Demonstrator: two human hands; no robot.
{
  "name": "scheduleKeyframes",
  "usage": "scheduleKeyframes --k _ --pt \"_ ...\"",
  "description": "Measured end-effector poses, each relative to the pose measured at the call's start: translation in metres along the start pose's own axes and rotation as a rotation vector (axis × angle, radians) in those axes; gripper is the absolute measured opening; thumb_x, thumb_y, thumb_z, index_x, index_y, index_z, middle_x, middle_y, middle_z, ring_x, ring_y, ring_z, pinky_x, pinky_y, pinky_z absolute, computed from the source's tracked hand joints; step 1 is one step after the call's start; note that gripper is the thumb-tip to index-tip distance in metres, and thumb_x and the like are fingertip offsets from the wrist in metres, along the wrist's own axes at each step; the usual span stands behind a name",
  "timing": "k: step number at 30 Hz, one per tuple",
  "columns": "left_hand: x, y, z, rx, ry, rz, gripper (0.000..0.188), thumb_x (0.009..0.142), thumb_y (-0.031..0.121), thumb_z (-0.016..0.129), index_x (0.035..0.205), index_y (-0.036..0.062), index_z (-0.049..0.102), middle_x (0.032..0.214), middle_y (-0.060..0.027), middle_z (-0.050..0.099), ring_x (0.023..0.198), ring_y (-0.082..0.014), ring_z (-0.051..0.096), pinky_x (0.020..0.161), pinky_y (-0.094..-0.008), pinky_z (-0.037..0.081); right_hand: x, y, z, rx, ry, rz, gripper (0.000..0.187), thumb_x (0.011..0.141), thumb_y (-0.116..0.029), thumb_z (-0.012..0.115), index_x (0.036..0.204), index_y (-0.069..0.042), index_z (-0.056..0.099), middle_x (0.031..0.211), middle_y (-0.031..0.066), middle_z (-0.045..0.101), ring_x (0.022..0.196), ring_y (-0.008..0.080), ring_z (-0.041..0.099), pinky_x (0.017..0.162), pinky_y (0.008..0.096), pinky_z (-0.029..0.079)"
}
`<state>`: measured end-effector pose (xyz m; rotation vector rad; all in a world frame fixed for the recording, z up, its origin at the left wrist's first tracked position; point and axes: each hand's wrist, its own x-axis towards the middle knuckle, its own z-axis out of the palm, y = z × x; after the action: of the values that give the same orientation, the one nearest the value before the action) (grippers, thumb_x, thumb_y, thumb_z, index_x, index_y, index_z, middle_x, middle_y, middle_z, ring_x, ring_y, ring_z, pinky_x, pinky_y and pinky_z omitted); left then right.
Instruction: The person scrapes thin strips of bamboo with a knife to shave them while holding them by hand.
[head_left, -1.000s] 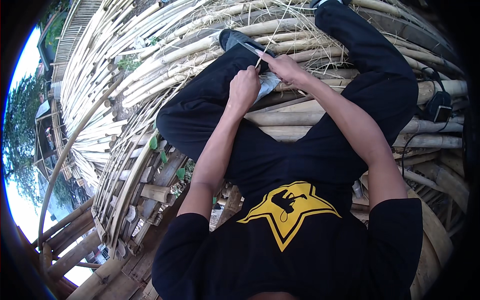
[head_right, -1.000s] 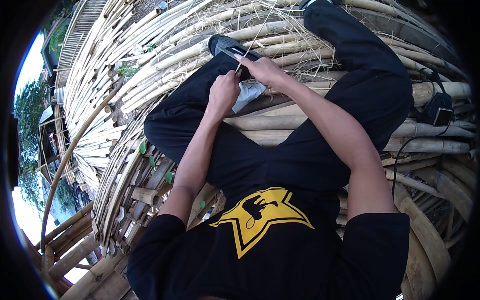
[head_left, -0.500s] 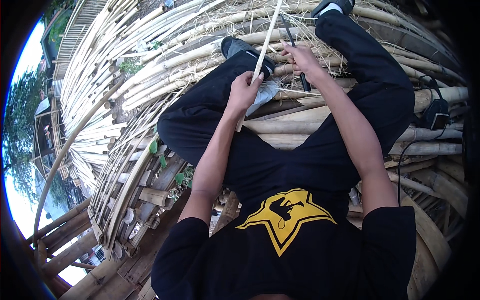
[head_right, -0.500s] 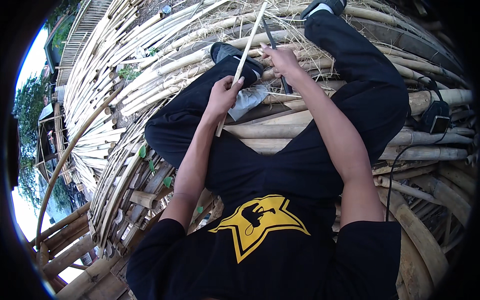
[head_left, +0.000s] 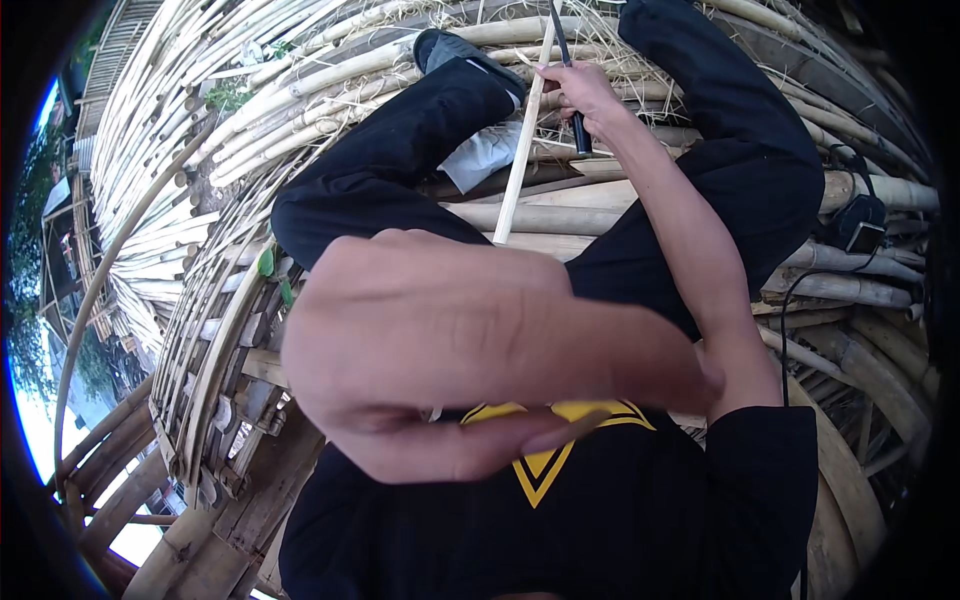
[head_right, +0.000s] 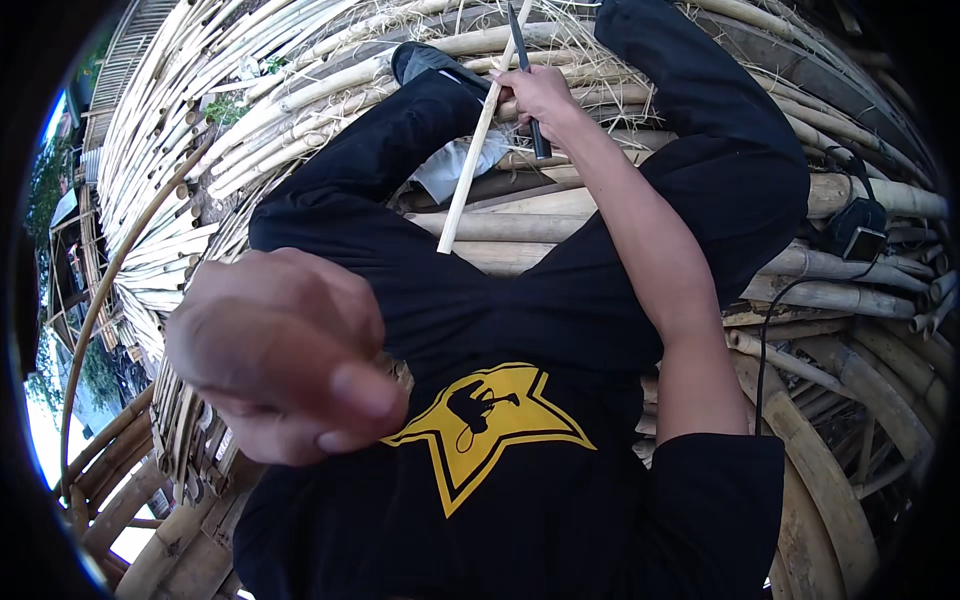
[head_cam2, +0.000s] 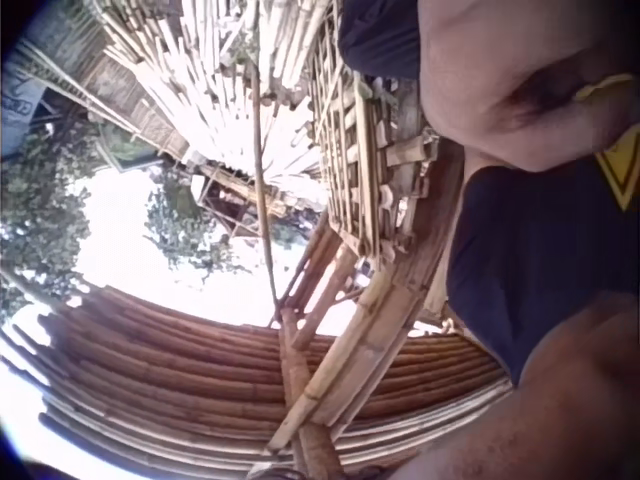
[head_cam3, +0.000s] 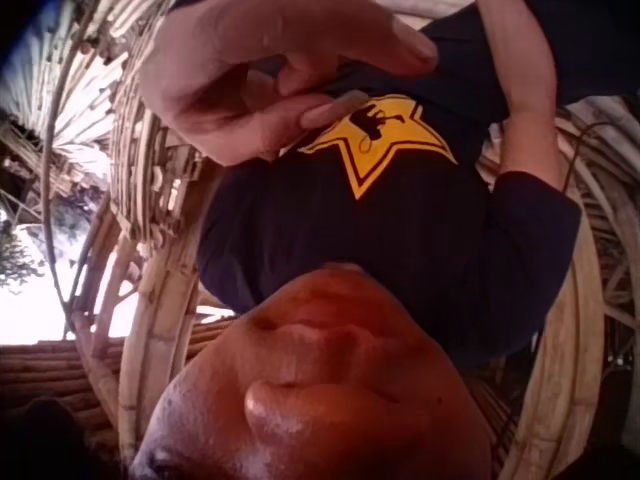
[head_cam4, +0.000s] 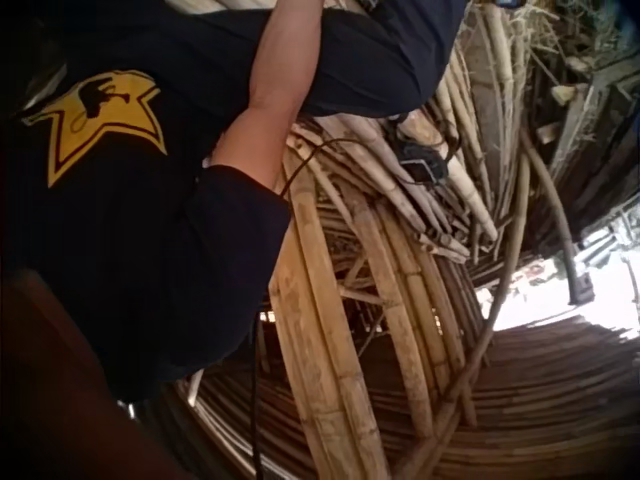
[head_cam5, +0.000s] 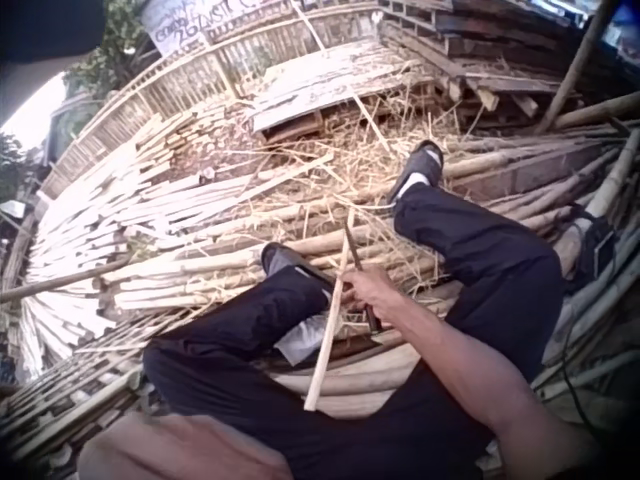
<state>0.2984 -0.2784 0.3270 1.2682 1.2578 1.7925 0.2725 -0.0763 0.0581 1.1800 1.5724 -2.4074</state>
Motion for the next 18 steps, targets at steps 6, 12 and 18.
scheduleKeyframes --k 6,12,18 --pt "0.001 0.043 -0.009 -0.06 -0.285 0.193 0.015 0.074 0.004 0.071 0.082 -0.0019 0.06 0.065 -0.0027 0.056 0.049 -0.005 0.047 0.05 -0.0189 0.042 0.008 -0.003 0.002 -0.024 -0.022 -0.026 0.018 0.085 -0.02 0.067 0.083 -0.004 0.058 0.07 0.0012 0.057 0.044 0.002 0.035 0.038 0.0203 0.027" --pt "0.004 0.063 -0.02 -0.011 -0.397 0.264 0.019 0.07 0.007 0.076 0.072 0.0034 0.057 0.058 0.0 0.052 0.044 -0.0045 0.046 0.045 -0.0175 0.042 0.006 -0.005 0.004 -0.016 -0.032 -0.025 0.015 0.085 -0.016 0.065 0.083 -0.003 0.059 0.068 0.002 0.056 0.042 0.0031 0.034 0.038 0.0204 0.026" --pt "0.007 0.075 -0.028 0.021 -0.467 0.328 0.026 0.067 0.011 0.08 0.062 0.0086 0.055 0.051 0.0028 0.049 0.04 -0.004 0.046 0.041 -0.0162 0.042 0.002 -0.009 0.01 0.039 -0.061 -0.032 0.014 0.084 -0.015 0.065 0.082 -0.002 0.059 0.069 0.0028 0.058 0.043 0.0037 0.036 0.039 0.0203 0.027"
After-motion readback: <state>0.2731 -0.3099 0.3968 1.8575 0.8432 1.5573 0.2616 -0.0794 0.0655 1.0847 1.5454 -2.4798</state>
